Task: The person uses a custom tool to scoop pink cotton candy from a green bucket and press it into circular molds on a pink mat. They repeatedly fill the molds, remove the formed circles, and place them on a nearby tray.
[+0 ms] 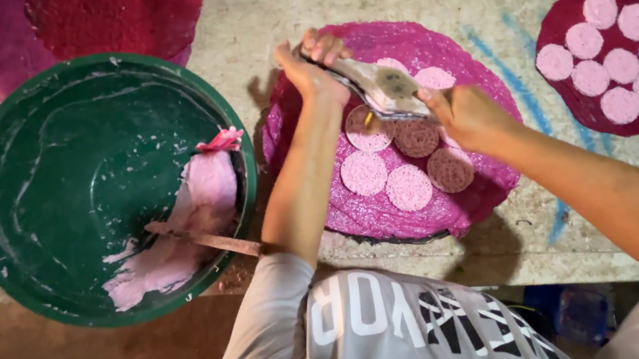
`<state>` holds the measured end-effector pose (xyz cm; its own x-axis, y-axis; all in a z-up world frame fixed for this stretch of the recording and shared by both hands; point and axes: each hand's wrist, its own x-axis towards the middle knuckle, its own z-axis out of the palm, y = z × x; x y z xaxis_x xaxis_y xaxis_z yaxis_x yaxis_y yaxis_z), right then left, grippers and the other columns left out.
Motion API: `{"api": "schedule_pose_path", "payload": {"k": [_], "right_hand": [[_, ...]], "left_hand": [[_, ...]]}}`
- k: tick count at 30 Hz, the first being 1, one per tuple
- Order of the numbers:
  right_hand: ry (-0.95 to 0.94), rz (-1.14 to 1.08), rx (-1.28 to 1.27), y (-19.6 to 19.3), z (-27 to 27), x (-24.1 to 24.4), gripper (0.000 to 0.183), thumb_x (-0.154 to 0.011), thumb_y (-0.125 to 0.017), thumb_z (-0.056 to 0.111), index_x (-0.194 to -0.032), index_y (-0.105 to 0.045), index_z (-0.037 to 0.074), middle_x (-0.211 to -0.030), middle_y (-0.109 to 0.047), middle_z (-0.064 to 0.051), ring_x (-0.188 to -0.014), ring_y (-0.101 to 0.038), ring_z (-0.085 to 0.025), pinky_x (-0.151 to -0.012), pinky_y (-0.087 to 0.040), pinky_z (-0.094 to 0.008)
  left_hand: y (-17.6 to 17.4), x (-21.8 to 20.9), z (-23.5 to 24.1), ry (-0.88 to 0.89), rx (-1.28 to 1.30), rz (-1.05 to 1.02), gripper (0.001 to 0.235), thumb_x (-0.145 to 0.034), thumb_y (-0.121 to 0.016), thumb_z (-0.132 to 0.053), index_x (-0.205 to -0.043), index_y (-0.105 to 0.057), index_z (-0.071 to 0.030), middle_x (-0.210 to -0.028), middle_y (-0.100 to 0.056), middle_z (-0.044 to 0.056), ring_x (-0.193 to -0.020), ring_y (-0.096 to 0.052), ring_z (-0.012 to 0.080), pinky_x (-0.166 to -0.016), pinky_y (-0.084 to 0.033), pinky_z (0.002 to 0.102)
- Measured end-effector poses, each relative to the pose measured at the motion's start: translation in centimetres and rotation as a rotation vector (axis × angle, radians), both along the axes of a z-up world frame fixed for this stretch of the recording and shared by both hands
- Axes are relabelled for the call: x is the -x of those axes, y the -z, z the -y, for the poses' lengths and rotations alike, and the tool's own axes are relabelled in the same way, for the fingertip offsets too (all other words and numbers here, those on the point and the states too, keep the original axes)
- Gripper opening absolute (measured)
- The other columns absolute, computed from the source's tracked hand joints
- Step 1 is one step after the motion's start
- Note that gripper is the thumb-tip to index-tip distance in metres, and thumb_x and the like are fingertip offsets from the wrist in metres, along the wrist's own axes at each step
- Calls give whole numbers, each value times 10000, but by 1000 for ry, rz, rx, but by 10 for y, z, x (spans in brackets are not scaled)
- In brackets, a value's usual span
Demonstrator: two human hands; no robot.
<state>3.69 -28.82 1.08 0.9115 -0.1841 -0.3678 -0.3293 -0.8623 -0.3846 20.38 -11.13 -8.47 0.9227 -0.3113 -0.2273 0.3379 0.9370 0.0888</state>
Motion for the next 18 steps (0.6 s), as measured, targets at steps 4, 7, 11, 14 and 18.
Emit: {"api": "schedule_pose_path", "payload": {"k": [4,7,11,14,18], "right_hand": [[-30,139,48,1,7,0,649,-1082,-396,549,-898,-731,25,-715,-654,-222,-720,-631,-420,-698,-481,-538],[9,191,-82,8,17,4,670,-1078,-401,571,-890,-698,1,-682,-634,-189,-668,-621,-380,-688,-484,-506],[35,213,-215,28,27,10,682,-1053,-381,605,-888,-695,22,-638,-622,-118,-618,-605,-281,-622,-481,-463],[55,248,-211,47,32,16,736,-1070,-341,613,-813,-669,6,-596,-587,-118,-566,-589,-252,-592,-465,-457],[125,436,-278,67,31,29,721,-1092,-328,613,-823,-643,22,-608,-583,-91,-568,-584,-229,-581,-470,-426]], "left_hand": [[-2,-7,10,-14,42,61,396,-886,-394,-506,-658,-394,-182,-529,-353,-46,-506,-326,139,-554,-321,347],[-1,-12,5,69,104,152,440,-938,-351,-520,-769,-470,-131,-633,-400,-5,-603,-391,171,-684,-395,369],[15,10,-16,229,-365,58,692,-973,-251,-626,-1164,-618,-72,-949,-688,75,-856,-691,201,-846,-542,347],[38,44,-28,723,-1030,140,1013,-934,-59,-804,-1394,-643,-115,-739,-609,7,-531,-466,97,-449,-310,263],[50,73,-40,595,-1142,314,906,-971,-153,-764,-1593,-320,-127,-897,-622,48,-545,-499,125,-443,-343,263]]}}
